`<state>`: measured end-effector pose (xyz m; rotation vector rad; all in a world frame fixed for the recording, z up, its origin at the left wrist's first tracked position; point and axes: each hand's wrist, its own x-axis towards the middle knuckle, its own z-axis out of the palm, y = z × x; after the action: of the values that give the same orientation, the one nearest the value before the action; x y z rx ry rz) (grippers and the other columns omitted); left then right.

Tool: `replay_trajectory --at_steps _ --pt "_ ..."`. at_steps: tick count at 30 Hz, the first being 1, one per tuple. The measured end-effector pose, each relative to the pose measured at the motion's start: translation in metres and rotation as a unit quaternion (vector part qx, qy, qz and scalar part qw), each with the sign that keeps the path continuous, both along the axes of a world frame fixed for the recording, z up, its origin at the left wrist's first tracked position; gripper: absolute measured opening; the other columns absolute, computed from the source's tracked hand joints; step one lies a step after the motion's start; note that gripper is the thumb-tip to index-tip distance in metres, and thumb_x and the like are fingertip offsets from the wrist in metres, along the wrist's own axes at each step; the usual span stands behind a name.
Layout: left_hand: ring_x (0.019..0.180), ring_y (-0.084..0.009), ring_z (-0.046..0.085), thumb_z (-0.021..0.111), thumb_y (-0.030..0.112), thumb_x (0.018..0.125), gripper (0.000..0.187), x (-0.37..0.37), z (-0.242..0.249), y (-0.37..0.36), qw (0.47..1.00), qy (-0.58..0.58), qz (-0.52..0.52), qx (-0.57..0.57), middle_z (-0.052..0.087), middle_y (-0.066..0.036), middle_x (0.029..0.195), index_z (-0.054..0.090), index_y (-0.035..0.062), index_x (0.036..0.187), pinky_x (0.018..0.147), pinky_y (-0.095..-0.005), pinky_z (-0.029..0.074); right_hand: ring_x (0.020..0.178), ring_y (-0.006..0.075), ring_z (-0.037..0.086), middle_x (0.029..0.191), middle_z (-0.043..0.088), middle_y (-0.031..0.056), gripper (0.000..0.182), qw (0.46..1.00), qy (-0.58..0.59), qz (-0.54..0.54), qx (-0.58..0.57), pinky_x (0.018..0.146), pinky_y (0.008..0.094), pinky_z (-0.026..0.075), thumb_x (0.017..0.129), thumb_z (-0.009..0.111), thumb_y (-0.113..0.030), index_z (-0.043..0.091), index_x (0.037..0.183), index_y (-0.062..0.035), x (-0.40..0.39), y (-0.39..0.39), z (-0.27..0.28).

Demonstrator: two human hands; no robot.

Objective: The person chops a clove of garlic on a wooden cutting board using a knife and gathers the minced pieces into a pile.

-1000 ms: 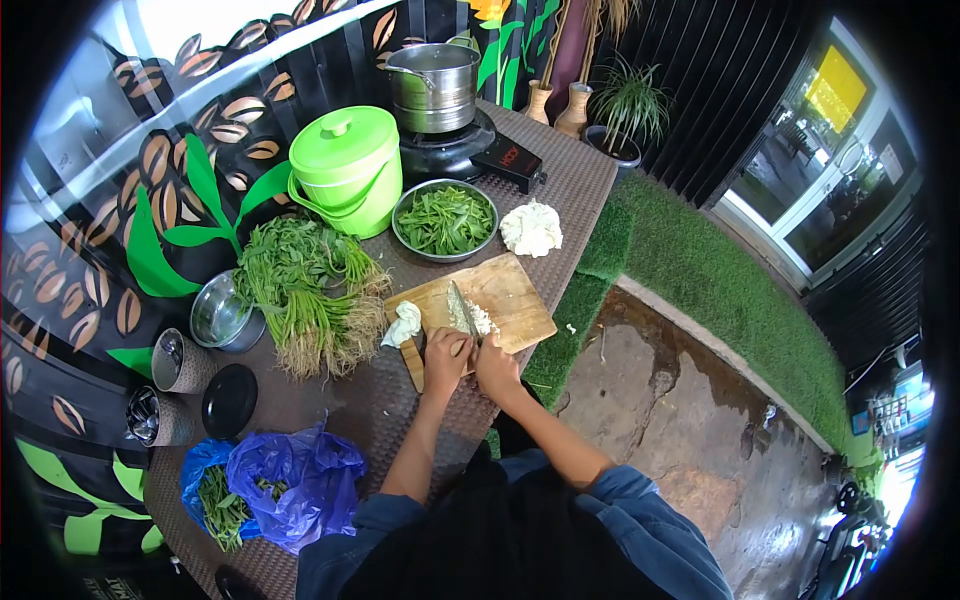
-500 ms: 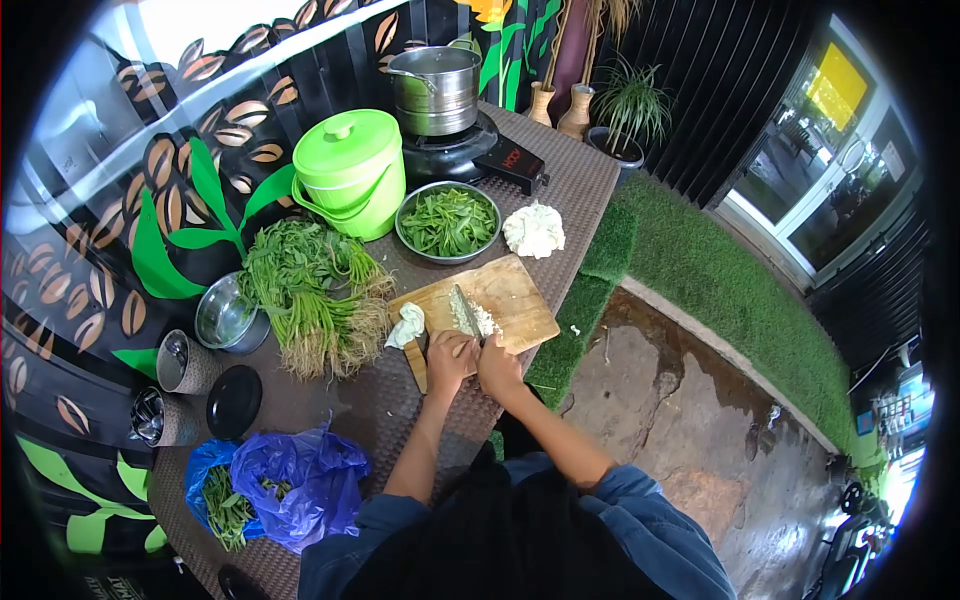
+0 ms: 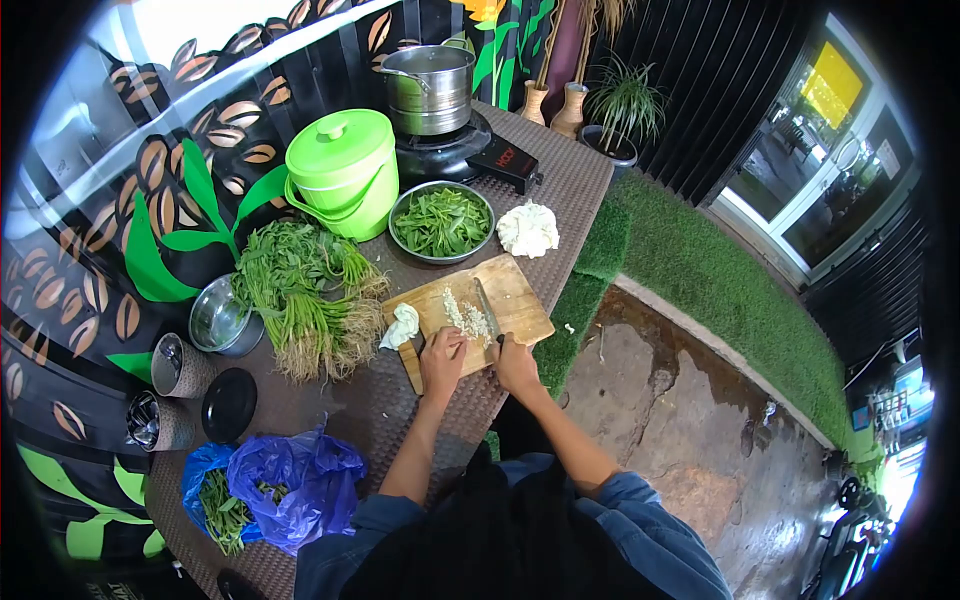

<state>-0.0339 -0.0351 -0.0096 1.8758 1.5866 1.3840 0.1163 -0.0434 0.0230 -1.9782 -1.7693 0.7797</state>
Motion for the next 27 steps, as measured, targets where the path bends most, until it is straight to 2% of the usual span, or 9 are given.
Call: replay_trajectory --at_steps 5,8,10,13,14,21,24,27 --pt "0.085 -0.0253 0.065 0.069 0.005 0.077 0.026 0.001 0.008 -0.004 0.999 -0.028 -0.018 -0.021 0.068 -0.010 0.083 0.060 0.0042 0.101 0.074 -0.0325 0.047 0.085 0.0468 0.061 0.088 0.060 0.0329 0.042 0.998 -0.030 0.049 -0.036 0.075 0.0510 0.049 0.093 0.044 -0.032 0.043 0.105 0.0079 -0.031 -0.003 0.007" --pt "0.085 -0.0261 0.064 0.069 0.005 0.076 0.026 0.001 0.000 0.000 0.999 -0.037 -0.017 -0.014 0.068 -0.010 0.083 0.060 0.0043 0.101 0.075 -0.0332 0.047 0.084 0.0429 0.063 0.085 0.062 0.0307 0.040 0.997 -0.058 0.040 -0.035 0.073 0.0482 0.052 0.091 0.046 -0.031 0.044 0.103 0.0071 -0.034 -0.001 0.014" --pt "0.085 -0.0260 0.064 0.069 0.005 0.076 0.026 0.001 -0.002 0.001 0.999 -0.047 -0.020 -0.011 0.068 -0.010 0.083 0.060 0.0042 0.101 0.075 -0.0336 0.047 0.082 0.0417 0.064 0.083 0.063 0.0288 0.041 0.994 -0.087 0.065 0.002 0.072 0.0472 0.052 0.091 0.046 -0.030 0.043 0.107 0.0072 -0.030 -0.003 0.010" --pt "0.084 -0.0258 0.064 0.069 0.003 0.075 0.027 0.001 0.004 0.000 0.999 -0.029 -0.026 0.011 0.068 -0.010 0.082 0.060 0.0038 0.100 0.074 -0.0336 0.048 0.080 0.0409 0.065 0.081 0.064 0.0265 0.041 0.997 -0.080 0.015 -0.008 0.070 0.0461 0.053 0.091 0.046 -0.029 0.043 0.109 0.0070 -0.040 -0.012 -0.006" --pt "0.083 -0.0258 0.064 0.069 0.002 0.075 0.027 0.001 0.006 -0.002 0.999 -0.048 -0.023 -0.013 0.068 -0.010 0.082 0.060 0.0034 0.100 0.074 -0.0336 0.048 0.079 0.0406 0.065 0.080 0.064 0.0257 0.040 0.996 -0.092 0.014 -0.010 0.069 0.0459 0.054 0.092 0.046 -0.029 0.042 0.109 0.0067 -0.042 -0.012 -0.010" --pt "0.084 -0.0223 0.067 0.069 0.000 0.075 0.027 -0.001 -0.003 0.003 0.996 -0.078 -0.033 -0.041 0.068 -0.011 0.085 0.059 0.0007 0.100 0.075 -0.0305 0.048 0.078 0.0407 0.065 0.082 0.064 0.0267 0.038 0.992 -0.099 0.069 -0.017 0.069 0.0452 0.054 0.092 0.045 -0.030 0.043 0.106 0.0059 -0.031 -0.003 0.003" --pt "0.084 -0.0215 0.067 0.068 0.000 0.075 0.026 0.000 -0.005 0.003 0.995 -0.081 -0.039 -0.037 0.067 -0.011 0.086 0.060 0.0001 0.100 0.075 -0.0296 0.048 0.082 0.0400 0.065 0.085 0.064 0.0273 0.039 0.994 -0.099 0.033 -0.030 0.071 0.0454 0.053 0.092 0.045 -0.030 0.042 0.106 0.0067 -0.044 -0.010 -0.006" --pt "0.082 -0.0213 0.067 0.067 -0.001 0.075 0.024 -0.002 -0.005 0.005 0.994 -0.086 -0.038 -0.047 0.067 -0.011 0.085 0.061 -0.0003 0.098 0.074 -0.0293 0.048 0.084 0.0390 0.065 0.086 0.064 0.0268 0.039 0.994 -0.097 0.048 -0.019 0.072 0.0450 0.053 0.092 0.045 -0.029 0.042 0.105 0.0065 -0.039 0.007 -0.002"
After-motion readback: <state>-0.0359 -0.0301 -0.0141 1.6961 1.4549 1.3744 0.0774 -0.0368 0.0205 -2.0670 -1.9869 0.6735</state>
